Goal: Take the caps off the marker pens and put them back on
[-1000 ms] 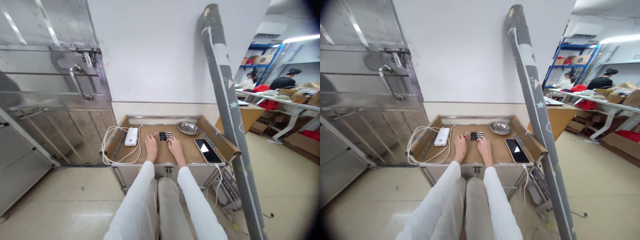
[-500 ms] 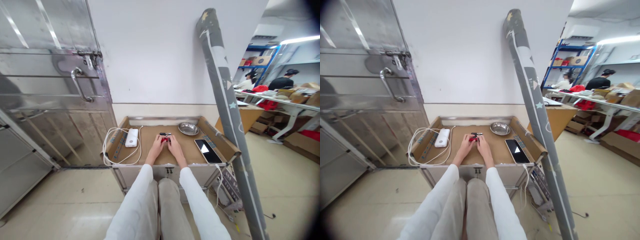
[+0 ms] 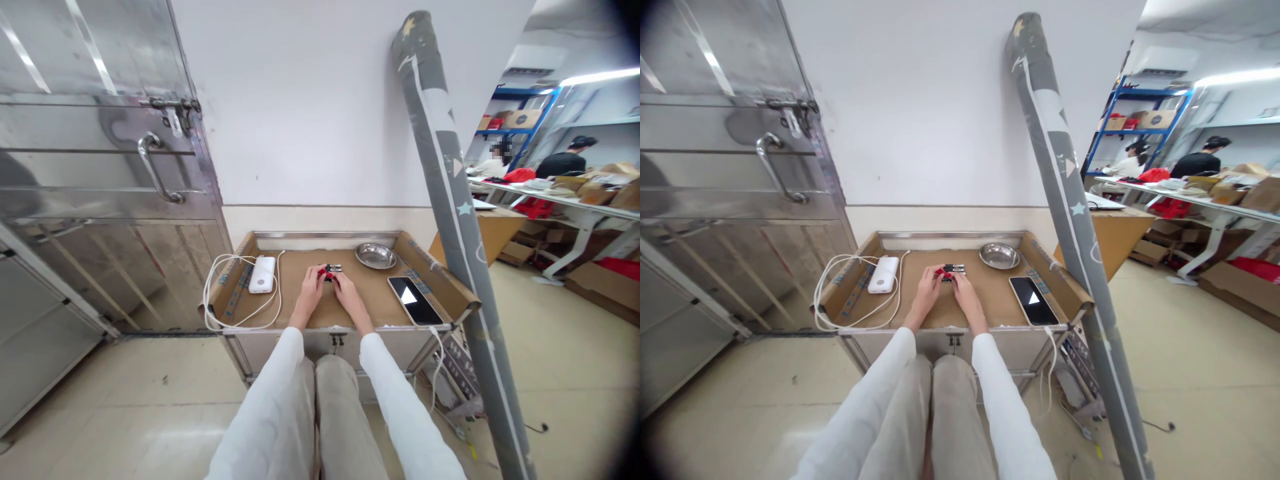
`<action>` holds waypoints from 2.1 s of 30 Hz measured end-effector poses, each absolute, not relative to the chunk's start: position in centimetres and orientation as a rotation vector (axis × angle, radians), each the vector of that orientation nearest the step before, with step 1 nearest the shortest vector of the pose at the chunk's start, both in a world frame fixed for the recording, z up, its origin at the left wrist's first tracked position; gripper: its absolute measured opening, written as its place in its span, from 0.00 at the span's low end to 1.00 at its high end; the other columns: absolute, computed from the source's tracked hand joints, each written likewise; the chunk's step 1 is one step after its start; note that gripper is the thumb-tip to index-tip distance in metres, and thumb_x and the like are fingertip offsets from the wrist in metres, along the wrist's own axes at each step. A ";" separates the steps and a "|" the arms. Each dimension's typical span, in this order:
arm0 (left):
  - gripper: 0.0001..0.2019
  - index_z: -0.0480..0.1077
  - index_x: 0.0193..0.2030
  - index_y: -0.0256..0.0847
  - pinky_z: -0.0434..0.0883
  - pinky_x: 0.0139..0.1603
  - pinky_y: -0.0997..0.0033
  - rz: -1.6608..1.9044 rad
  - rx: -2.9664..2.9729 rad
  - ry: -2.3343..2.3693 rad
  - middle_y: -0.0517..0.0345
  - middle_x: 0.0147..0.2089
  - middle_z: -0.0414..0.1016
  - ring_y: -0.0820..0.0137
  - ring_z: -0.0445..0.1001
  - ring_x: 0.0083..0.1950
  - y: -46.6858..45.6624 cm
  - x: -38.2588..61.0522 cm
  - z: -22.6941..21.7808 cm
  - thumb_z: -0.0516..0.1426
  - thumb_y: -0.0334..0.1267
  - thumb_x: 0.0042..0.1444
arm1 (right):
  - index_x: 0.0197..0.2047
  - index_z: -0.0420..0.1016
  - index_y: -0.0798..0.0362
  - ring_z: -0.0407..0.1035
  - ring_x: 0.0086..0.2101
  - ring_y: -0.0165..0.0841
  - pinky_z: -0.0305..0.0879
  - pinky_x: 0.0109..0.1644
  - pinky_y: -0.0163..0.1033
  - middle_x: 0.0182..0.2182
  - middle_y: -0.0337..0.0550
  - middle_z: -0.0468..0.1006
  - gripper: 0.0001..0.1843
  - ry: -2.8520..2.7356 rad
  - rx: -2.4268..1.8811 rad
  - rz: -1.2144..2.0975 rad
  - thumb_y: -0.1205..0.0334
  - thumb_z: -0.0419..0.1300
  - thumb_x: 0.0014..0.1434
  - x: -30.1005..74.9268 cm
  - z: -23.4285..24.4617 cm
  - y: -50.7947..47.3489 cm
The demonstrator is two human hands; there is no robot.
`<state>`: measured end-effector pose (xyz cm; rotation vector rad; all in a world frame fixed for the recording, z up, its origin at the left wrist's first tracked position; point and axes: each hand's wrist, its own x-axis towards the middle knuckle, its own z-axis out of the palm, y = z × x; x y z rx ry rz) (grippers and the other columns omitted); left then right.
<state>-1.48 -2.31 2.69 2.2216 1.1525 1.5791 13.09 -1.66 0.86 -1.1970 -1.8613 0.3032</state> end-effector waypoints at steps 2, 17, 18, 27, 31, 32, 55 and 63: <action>0.12 0.61 0.53 0.42 0.70 0.51 0.67 1.620 2.192 1.183 0.50 0.49 0.67 0.70 0.70 0.50 -2.3 -1.5 2.8 0.45 0.34 0.65 | 0.55 0.65 0.53 0.68 0.50 0.34 0.62 0.55 0.42 0.51 0.51 0.72 0.20 -1.818 -1.215 0.350 0.67 0.44 0.62 13.1 0.7 -1.4; 0.10 0.64 0.48 0.41 0.69 0.52 0.67 1.684 2.051 1.240 0.51 0.47 0.67 0.70 0.70 0.49 -2.8 -2.1 3.0 0.45 0.36 0.65 | 0.50 0.66 0.51 0.73 0.37 0.34 0.66 0.40 0.36 0.38 0.46 0.78 0.15 -1.750 -1.349 0.369 0.62 0.44 0.64 13.3 1.1 -2.1; 0.10 0.64 0.48 0.41 0.69 0.52 0.67 1.663 2.051 1.247 0.51 0.47 0.68 0.69 0.70 0.49 -2.8 -2.2 3.1 0.45 0.36 0.65 | 0.49 0.66 0.51 0.73 0.37 0.34 0.65 0.41 0.36 0.39 0.46 0.78 0.15 -1.755 -1.352 0.339 0.62 0.44 0.64 13.3 1.1 -2.2; 0.08 0.66 0.46 0.40 0.68 0.51 0.67 1.620 1.998 1.270 0.52 0.45 0.69 0.70 0.71 0.47 -2.5 -2.4 2.7 0.47 0.34 0.64 | 0.49 0.68 0.56 0.70 0.41 0.35 0.62 0.45 0.37 0.41 0.52 0.76 0.18 -1.739 -1.584 0.002 0.64 0.40 0.66 13.4 1.1 -2.5; 0.06 0.68 0.42 0.42 0.68 0.50 0.68 1.316 2.158 1.148 0.56 0.42 0.72 0.70 0.72 0.45 -2.4 -2.3 2.2 0.52 0.31 0.60 | 0.47 0.69 0.57 0.69 0.40 0.35 0.60 0.46 0.38 0.39 0.52 0.76 0.17 -1.730 -1.648 -0.093 0.65 0.41 0.66 13.5 1.2 -2.5; 0.05 0.68 0.41 0.42 0.68 0.50 0.67 1.241 2.183 1.149 0.57 0.41 0.73 0.69 0.72 0.45 -2.4 -2.2 2.1 0.53 0.31 0.59 | 0.47 0.70 0.57 0.69 0.40 0.35 0.60 0.46 0.39 0.39 0.53 0.76 0.17 -1.732 -1.661 -0.107 0.66 0.42 0.66 13.5 1.3 -2.5; 0.03 0.66 0.40 0.39 0.69 0.48 0.65 1.102 2.229 1.470 0.54 0.42 0.66 0.68 0.71 0.43 -0.5 -1.1 1.2 0.53 0.32 0.59 | 0.53 0.70 0.50 0.65 0.42 0.33 0.63 0.50 0.38 0.43 0.47 0.68 0.19 -2.026 -1.315 0.138 0.67 0.45 0.64 13.3 0.5 -1.9; 0.07 0.65 0.42 0.40 0.68 0.50 0.65 1.071 2.296 1.480 0.53 0.44 0.66 0.68 0.70 0.45 -1.6 -1.5 1.7 0.50 0.28 0.59 | 0.45 0.71 0.52 0.66 0.41 0.34 0.64 0.49 0.40 0.42 0.47 0.68 0.13 -1.946 -1.354 0.095 0.68 0.48 0.62 13.3 0.4 -2.3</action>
